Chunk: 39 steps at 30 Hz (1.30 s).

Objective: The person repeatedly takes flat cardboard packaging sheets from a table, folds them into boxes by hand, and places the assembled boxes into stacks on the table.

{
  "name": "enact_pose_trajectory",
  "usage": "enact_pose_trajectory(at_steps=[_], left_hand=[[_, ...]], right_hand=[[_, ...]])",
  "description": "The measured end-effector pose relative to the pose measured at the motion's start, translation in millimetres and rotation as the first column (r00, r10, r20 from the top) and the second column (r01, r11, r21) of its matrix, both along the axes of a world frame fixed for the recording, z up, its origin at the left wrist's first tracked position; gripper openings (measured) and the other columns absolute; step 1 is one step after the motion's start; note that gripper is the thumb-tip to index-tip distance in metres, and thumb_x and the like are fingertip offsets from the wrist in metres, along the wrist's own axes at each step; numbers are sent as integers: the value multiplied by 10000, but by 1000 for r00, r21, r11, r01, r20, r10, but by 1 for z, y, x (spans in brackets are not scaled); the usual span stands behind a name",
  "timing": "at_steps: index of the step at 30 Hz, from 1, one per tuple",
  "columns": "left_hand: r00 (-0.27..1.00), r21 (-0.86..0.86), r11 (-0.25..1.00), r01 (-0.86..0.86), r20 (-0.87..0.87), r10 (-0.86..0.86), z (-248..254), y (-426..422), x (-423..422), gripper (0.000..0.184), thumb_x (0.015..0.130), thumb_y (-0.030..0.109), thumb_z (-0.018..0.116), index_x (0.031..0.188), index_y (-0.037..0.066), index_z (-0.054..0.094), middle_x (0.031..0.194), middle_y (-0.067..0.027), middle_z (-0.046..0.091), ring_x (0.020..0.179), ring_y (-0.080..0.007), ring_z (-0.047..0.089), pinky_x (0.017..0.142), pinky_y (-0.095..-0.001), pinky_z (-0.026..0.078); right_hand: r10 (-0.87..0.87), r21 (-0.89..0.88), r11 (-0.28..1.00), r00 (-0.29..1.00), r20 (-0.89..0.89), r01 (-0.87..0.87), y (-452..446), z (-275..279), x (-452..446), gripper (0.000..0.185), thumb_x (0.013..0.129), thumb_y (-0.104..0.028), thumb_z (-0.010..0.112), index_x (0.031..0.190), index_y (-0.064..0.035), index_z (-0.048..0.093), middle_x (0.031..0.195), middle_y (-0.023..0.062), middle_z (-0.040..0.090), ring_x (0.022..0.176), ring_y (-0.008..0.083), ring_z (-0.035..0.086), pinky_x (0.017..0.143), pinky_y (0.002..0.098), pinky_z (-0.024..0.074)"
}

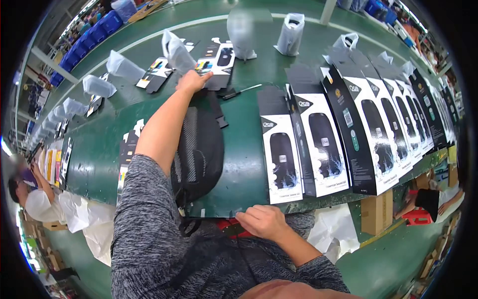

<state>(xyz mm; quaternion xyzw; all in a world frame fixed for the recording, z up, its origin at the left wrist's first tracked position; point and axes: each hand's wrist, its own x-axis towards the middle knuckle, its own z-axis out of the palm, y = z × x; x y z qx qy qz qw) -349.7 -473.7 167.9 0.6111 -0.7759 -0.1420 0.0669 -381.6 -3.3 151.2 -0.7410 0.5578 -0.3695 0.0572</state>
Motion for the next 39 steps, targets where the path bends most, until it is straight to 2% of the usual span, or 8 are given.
enact_pose_trajectory(at_steps=[5,11,13,20,23,26,31,39], left_hand=[[850,122,991,-58,-515,113,-50,-62,-6,602,712,436,905,1076,-18,754,1057,-190,761,948,-298,744,846,-408,562],[733,-245,952,186,-611,-300,123,20,36,520,868,306,789,1238,-33,651,1028,-143,733,907,-202,696,799,-358,552],[541,-354,920,170,-746,-388,158,40,88,256,917,196,767,1090,49,647,787,21,624,645,-70,479,545,-271,390],[575,148,983,105,-816,61,146,178,306,462,981,140,681,1411,52,536,1200,-37,676,1077,-120,624,930,-314,501],[892,332,942,40,-438,116,87,207,358,682,906,230,775,1475,0,478,1265,-109,654,1122,-199,604,972,-362,478],[968,-208,947,246,2,-251,70,195,386,765,881,292,795,1485,-33,456,1219,-185,641,1099,-241,603,961,-382,486],[918,-55,956,288,-269,-292,117,170,340,471,943,259,723,1321,0,617,1052,-106,717,939,-181,665,865,-339,532],[934,149,973,175,-339,-116,59,9,246,797,914,398,746,1476,-78,442,1295,-209,664,1166,-285,657,891,-385,555]], right_hand=[[-23,29,999,1000,-1,23,3,-3,2,116,826,-153,705,941,-146,691,728,-23,501,651,137,585,513,291,499],[-72,-16,997,997,-9,71,-2,-3,9,88,804,-164,748,842,-164,669,692,-8,506,619,154,588,504,313,496],[-93,-31,995,995,18,94,-3,-3,11,100,795,-166,767,830,-159,674,698,0,535,616,173,605,523,329,507],[-120,-44,991,989,81,124,0,-6,16,88,804,-163,754,831,-133,676,750,38,623,682,247,657,583,384,532],[-116,-12,993,989,94,117,3,-4,14,77,804,-135,745,830,-117,676,765,65,644,689,283,662,595,397,537],[-133,66,990,982,133,125,3,-1,15,84,820,-153,742,847,-106,678,778,74,680,702,293,683,606,410,544],[-141,158,976,988,-60,149,-14,6,23,120,851,-208,732,865,-107,668,781,84,702,666,315,689,579,431,537],[-110,65,991,992,-57,114,-21,2,18,112,845,-201,743,830,-132,656,686,39,605,601,262,650,540,387,524]])
